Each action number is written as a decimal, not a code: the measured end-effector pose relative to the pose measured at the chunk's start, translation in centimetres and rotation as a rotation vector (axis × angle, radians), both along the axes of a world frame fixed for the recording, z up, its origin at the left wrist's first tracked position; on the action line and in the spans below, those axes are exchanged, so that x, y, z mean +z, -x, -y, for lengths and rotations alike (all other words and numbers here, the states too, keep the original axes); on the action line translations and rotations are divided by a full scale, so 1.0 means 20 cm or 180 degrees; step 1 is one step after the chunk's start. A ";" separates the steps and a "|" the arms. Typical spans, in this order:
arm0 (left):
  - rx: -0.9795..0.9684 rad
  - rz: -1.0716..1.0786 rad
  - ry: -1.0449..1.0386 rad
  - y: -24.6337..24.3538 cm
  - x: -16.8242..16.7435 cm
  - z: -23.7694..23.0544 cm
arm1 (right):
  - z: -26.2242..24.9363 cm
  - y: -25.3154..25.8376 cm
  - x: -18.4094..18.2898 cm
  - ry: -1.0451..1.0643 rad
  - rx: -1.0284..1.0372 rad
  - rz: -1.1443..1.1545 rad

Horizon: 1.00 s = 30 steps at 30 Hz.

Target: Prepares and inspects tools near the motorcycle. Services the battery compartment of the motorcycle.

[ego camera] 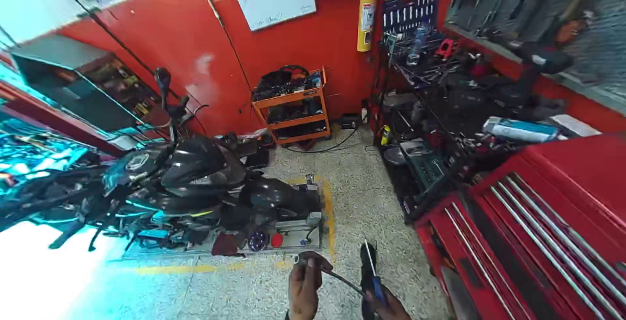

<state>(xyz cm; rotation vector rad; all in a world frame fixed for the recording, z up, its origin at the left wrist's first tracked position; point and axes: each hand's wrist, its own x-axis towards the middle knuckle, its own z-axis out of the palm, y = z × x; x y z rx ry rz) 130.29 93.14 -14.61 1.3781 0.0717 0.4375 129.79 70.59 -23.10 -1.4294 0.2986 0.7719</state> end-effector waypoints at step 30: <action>0.1893 -0.0319 0.0840 -3.53 0.32 -1.96 | -1.81 -4.03 0.35 -0.0217 0.1811 0.0581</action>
